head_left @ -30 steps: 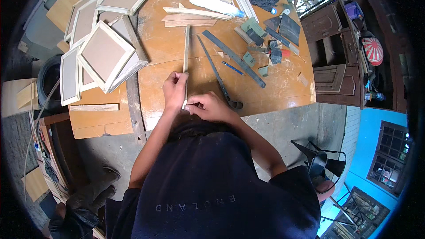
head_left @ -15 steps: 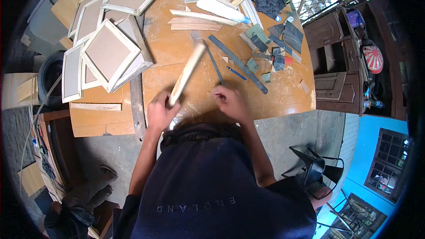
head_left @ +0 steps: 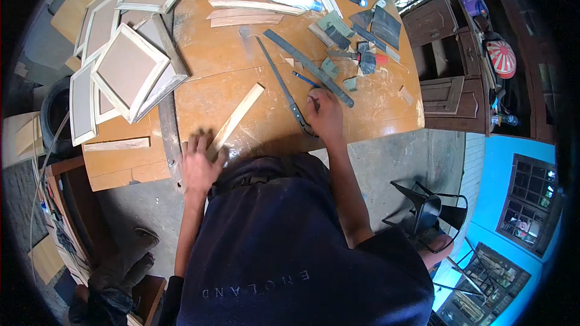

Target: The recorder measures, marks, saws, and assembles wooden frame strips around a rectangular board.

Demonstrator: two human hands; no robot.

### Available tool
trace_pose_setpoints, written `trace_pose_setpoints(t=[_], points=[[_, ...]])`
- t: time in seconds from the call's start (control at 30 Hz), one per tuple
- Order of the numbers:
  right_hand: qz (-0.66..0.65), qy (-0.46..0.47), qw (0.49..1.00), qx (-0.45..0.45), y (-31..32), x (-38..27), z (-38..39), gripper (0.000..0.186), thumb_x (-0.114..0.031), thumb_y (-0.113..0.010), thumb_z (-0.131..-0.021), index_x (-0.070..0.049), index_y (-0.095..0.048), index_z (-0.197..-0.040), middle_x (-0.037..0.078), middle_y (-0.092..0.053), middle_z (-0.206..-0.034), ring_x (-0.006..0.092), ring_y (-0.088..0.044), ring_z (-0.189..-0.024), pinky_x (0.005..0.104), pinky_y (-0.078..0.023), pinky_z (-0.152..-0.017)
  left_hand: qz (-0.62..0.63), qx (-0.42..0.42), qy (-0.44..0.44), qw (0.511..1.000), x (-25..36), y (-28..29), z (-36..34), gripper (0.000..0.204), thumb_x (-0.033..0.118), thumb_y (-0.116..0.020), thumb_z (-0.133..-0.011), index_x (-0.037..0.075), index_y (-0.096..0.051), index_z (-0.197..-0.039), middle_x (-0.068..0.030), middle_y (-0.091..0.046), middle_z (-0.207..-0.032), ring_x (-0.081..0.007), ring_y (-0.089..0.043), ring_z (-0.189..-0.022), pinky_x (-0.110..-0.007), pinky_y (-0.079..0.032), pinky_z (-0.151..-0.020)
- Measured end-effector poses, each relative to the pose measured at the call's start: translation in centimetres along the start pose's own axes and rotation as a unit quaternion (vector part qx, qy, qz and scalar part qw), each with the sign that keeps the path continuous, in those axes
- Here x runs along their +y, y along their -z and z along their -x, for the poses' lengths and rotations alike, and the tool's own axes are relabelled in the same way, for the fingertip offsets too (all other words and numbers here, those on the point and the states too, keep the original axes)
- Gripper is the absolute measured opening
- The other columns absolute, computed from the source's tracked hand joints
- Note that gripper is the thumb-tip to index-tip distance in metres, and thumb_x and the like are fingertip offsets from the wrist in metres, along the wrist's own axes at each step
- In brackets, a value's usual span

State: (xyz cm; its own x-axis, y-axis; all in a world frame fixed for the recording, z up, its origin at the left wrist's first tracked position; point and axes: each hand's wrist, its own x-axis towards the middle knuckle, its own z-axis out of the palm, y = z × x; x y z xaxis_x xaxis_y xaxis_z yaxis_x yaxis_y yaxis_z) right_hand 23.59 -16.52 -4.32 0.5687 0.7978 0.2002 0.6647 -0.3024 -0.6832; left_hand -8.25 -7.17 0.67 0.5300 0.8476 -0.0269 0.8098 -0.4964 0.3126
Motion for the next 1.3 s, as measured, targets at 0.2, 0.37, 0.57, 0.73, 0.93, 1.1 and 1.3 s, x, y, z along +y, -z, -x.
trace_pose_setpoints(t=[0.2,0.37,0.57,0.73,0.93,1.1,1.3], points=[[0.162,0.054,0.982,0.078,-1.6,-0.2,-2.0,0.019,-0.012,-0.068,-0.085,-0.006,-0.064,-0.102,0.016,-0.062,-0.099,0.0382,-0.061,-0.094,0.0487,-0.050,-0.080,0.042,0.018,-0.056,0.997,3.1,-1.9,-3.7,0.055,0.034,-0.072,-0.083,0.008,-0.059,-0.130,-0.0146,-0.057,-0.125,-0.0336,-0.054,-0.116,-0.047,-0.044,-0.095],[0.155,0.014,0.987,0.027,-2.0,1.5,-2.8,0.029,-0.016,-0.070,-0.084,-0.010,-0.063,-0.111,0.015,-0.060,-0.108,0.0392,-0.057,-0.105,0.0506,-0.048,-0.084,0.036,-0.001,-0.081,0.996,3.6,-3.5,-6.0,0.051,0.028,-0.071,-0.085,0.007,-0.059,-0.130,-0.0153,-0.058,-0.123,-0.0339,-0.055,-0.114,-0.047,-0.046,-0.095],[0.197,-0.061,0.978,0.040,-0.3,1.8,-4.3,0.030,-0.022,-0.067,-0.087,-0.010,-0.060,-0.112,0.012,-0.055,-0.120,0.0357,-0.050,-0.118,0.0608,-0.042,-0.089,0.090,-0.030,-0.066,0.993,2.9,-3.0,-6.6,0.045,0.021,-0.071,-0.085,0.003,-0.060,-0.125,-0.0192,-0.061,-0.118,-0.0384,-0.059,-0.110,-0.046,-0.050,-0.094],[0.191,-0.089,0.978,-0.008,-0.3,2.8,-4.6,0.027,-0.021,-0.066,-0.087,-0.010,-0.060,-0.110,0.011,-0.056,-0.120,0.0350,-0.047,-0.121,0.0655,-0.040,-0.087,0.119,-0.036,-0.024,0.992,3.1,-2.9,-6.4,0.043,0.020,-0.072,-0.085,0.002,-0.061,-0.122,-0.0206,-0.061,-0.124,-0.0397,-0.060,-0.111,-0.045,-0.050,-0.095],[0.032,-0.054,0.997,0.034,-0.2,2.7,-3.5,0.016,-0.017,-0.065,-0.086,-0.006,-0.063,-0.098,0.017,-0.061,-0.101,0.0392,-0.060,-0.096,0.0525,-0.048,-0.079,0.122,-0.027,-0.025,0.992,2.9,-3.0,-5.9,0.043,0.021,-0.072,-0.084,0.002,-0.061,-0.121,-0.0209,-0.062,-0.120,-0.0401,-0.061,-0.109,-0.045,-0.051,-0.094],[-0.022,-0.038,0.999,0.008,0.1,-1.6,-0.3,0.012,-0.014,-0.064,-0.092,-0.002,-0.065,-0.094,0.015,-0.067,-0.080,0.0254,-0.067,-0.070,0.0354,-0.051,-0.064,0.140,-0.026,-0.022,0.990,2.6,-3.2,-5.4,0.044,0.024,-0.073,-0.083,0.003,-0.061,-0.121,-0.0218,-0.063,-0.116,-0.0398,-0.061,-0.107,-0.047,-0.051,-0.093],[-0.089,-0.056,0.994,-0.013,-2.9,-3.5,4.4,0.009,-0.013,-0.067,-0.091,-0.004,-0.066,-0.094,0.013,-0.067,-0.075,0.0215,-0.066,-0.064,0.0343,-0.049,-0.059,0.129,0.085,-0.097,0.983,2.2,-3.4,-6.3,0.043,0.024,-0.075,-0.082,0.002,-0.063,-0.118,-0.0210,-0.062,-0.110,-0.0395,-0.058,-0.102,-0.047,-0.048,-0.091]])
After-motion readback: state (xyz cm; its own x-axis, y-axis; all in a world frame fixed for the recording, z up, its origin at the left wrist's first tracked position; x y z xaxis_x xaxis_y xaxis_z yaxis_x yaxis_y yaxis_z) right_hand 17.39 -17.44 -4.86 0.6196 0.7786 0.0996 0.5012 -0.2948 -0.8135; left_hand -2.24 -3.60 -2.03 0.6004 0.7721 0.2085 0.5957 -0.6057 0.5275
